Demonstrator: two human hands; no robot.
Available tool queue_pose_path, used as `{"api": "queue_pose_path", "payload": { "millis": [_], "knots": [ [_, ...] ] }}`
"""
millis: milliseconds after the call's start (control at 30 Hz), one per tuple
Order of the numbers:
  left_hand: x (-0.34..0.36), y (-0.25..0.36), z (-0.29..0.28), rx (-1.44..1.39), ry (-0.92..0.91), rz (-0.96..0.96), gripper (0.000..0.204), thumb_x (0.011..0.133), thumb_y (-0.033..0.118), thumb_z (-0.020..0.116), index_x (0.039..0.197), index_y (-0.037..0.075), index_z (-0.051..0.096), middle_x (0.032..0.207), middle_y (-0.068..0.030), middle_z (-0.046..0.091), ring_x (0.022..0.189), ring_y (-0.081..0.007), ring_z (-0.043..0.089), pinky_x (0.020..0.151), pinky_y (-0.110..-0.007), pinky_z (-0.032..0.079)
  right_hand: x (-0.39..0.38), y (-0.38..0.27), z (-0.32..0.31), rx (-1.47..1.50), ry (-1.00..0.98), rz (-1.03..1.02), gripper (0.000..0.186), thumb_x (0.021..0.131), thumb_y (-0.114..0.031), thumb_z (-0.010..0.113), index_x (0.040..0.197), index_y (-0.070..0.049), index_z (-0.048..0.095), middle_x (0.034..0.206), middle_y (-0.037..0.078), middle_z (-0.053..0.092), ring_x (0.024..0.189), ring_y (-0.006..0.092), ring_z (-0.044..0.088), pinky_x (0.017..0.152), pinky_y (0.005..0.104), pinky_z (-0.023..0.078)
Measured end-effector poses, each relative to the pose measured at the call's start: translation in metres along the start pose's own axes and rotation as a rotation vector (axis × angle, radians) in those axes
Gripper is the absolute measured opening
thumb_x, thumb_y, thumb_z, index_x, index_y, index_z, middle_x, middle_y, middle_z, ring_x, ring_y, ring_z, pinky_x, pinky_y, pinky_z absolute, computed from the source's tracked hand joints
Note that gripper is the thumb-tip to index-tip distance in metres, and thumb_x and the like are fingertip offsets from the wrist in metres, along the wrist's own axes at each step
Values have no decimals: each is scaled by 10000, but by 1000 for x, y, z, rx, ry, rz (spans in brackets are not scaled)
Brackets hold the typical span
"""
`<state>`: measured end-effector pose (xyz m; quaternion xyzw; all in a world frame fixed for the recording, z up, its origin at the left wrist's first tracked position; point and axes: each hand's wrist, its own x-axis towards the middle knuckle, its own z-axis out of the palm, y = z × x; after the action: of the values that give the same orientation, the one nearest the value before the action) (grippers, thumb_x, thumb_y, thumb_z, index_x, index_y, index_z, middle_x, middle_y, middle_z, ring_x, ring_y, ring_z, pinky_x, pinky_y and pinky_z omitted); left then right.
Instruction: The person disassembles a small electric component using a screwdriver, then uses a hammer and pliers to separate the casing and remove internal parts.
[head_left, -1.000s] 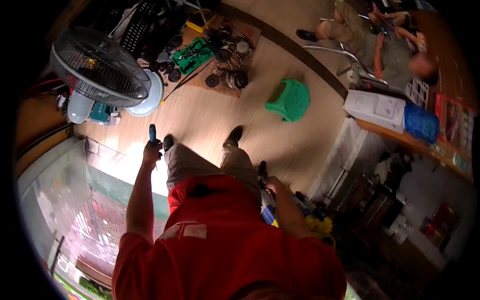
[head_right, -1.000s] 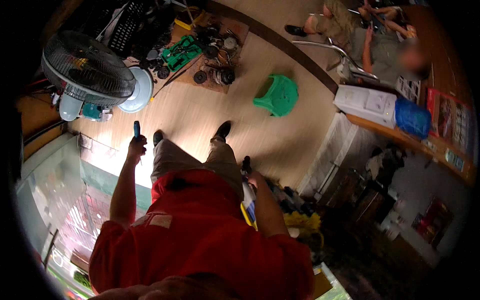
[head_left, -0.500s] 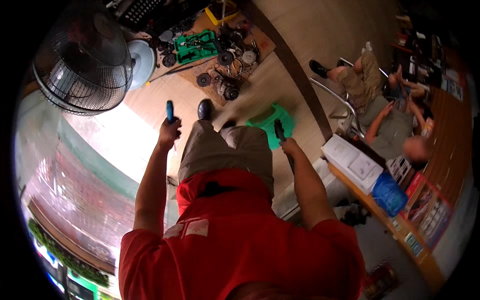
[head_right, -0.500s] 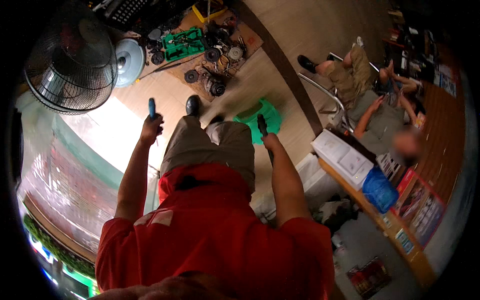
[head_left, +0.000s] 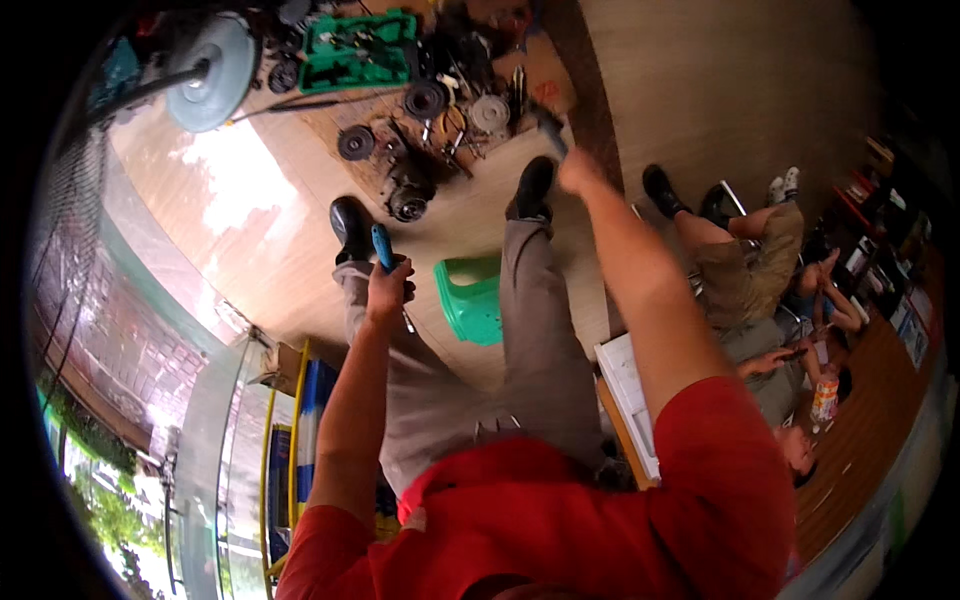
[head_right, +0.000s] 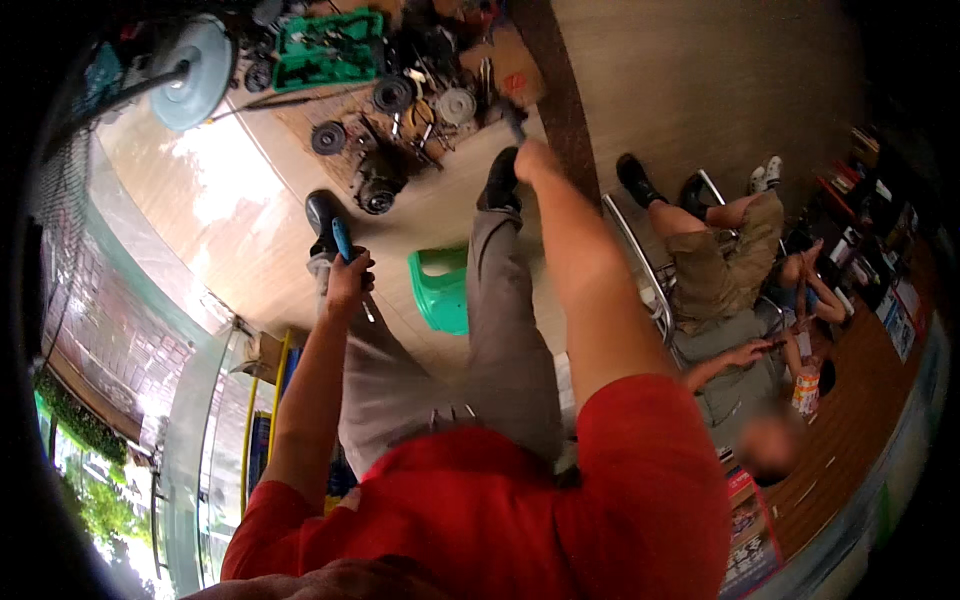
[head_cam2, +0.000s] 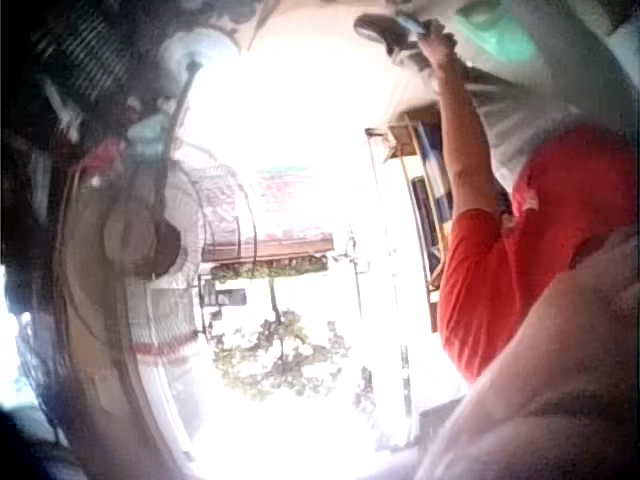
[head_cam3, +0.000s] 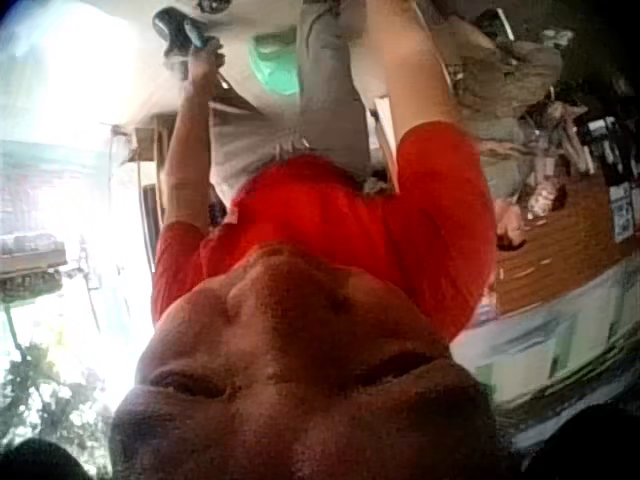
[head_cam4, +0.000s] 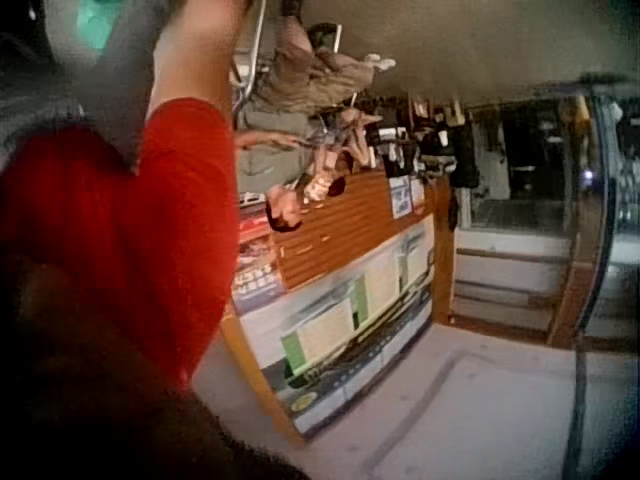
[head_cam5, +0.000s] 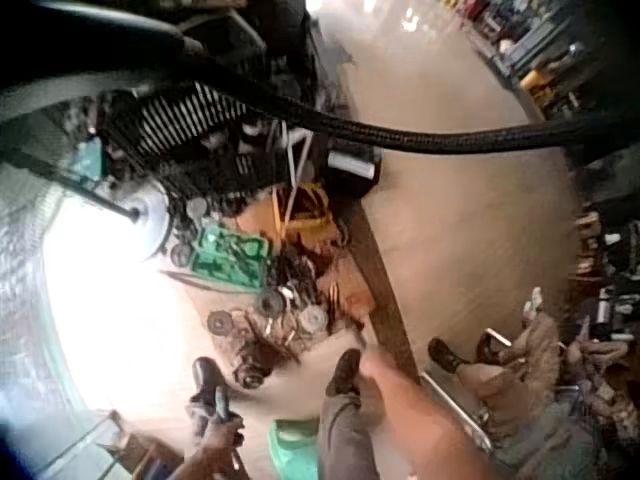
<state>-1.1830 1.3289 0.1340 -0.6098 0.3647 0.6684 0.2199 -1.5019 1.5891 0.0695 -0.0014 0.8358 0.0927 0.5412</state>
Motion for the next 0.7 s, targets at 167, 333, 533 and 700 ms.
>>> {"api": "queue_pose_path", "payload": {
  "millis": [167,333,533,700],
  "knots": [
    [74,-135,93,16,105,-136,211,895,174,658,1033,61,546,753,-28,557,538,-132,531,466,-284,420,136,6,-19,-61,284,-8,354,933,-155,512,1264,-46,573,1249,205,616,1163,374,593,950,483,491],
    [70,-223,154,-42,133,-165,252,921,137,643,1102,19,513,757,-33,536,552,-141,519,471,-293,421,233,16,24,-79,463,-95,533,919,-204,538,1414,-95,376,1253,252,584,1175,414,568,955,522,465],
    [-1,-210,182,-128,177,-314,233,925,104,641,1113,39,519,791,-24,556,585,-112,527,493,-268,427,216,4,99,98,490,-171,569,904,-214,612,1412,-73,396,1266,284,539,1170,440,539,962,510,461],
    [-24,-162,157,-268,277,-78,228,943,94,628,1138,50,518,842,-16,574,622,-89,513,541,-250,430,84,-19,188,529,303,-255,531,873,-226,648,1288,54,470,1213,304,533,1149,448,508,986,495,410]
  ]
}}
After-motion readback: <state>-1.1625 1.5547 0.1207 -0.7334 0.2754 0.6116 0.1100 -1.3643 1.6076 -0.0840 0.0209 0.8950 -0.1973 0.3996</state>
